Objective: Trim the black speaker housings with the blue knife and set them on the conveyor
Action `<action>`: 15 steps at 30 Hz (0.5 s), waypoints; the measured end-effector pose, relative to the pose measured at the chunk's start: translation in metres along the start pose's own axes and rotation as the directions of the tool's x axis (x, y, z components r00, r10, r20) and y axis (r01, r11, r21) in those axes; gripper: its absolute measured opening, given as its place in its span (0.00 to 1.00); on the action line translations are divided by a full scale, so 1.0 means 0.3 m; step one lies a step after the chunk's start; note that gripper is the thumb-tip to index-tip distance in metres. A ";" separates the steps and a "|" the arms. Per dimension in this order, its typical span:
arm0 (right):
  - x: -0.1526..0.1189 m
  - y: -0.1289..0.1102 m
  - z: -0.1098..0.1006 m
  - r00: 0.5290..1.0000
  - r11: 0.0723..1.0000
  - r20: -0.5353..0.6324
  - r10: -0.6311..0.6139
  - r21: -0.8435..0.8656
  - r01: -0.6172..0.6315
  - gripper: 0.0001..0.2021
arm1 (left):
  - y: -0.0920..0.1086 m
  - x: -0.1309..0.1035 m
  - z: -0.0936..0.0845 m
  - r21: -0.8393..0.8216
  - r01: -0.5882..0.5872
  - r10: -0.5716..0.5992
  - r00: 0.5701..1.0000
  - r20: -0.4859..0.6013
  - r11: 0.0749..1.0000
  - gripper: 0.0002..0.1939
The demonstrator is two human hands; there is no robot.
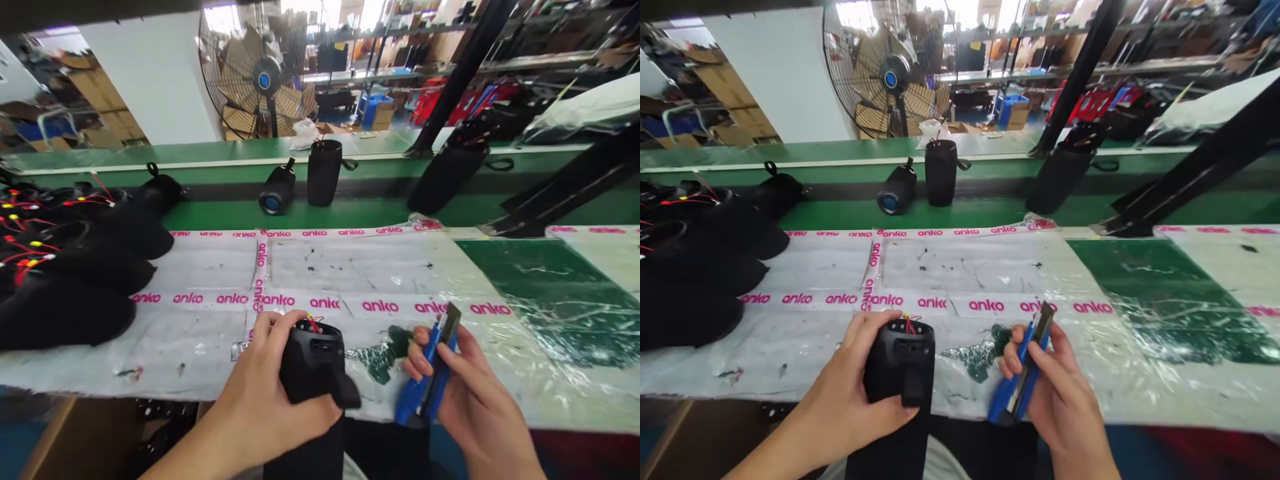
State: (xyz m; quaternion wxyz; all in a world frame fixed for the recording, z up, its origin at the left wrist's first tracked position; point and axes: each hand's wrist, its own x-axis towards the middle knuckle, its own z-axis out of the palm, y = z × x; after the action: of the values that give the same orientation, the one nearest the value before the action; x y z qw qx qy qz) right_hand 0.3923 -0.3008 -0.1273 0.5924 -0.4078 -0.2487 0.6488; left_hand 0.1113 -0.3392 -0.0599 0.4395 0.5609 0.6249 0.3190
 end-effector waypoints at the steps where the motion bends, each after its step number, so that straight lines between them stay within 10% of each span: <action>1: 0.004 0.000 -0.003 1.000 1.000 0.012 -0.002 -0.001 0.002 0.18 | 0.015 0.005 0.006 0.101 -0.007 0.006 1.000 0.006 0.995 0.43; 10: -0.064 -0.001 0.033 0.999 0.994 0.013 -0.050 -0.099 0.051 0.14 | 0.018 0.043 0.030 0.196 -0.118 0.127 0.991 -0.035 0.973 0.41; 15: -0.288 0.045 0.152 0.992 0.921 -0.126 -0.026 -0.389 -0.026 0.47 | 0.052 0.048 -0.014 0.173 -0.168 0.142 0.977 0.156 0.971 0.34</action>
State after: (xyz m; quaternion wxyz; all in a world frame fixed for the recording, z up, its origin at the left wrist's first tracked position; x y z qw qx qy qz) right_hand 0.3441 -0.3797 -0.0932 0.5140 -0.5584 -0.3343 0.5588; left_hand 0.1143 -0.3221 -0.0471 0.4028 0.6679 0.5728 0.2522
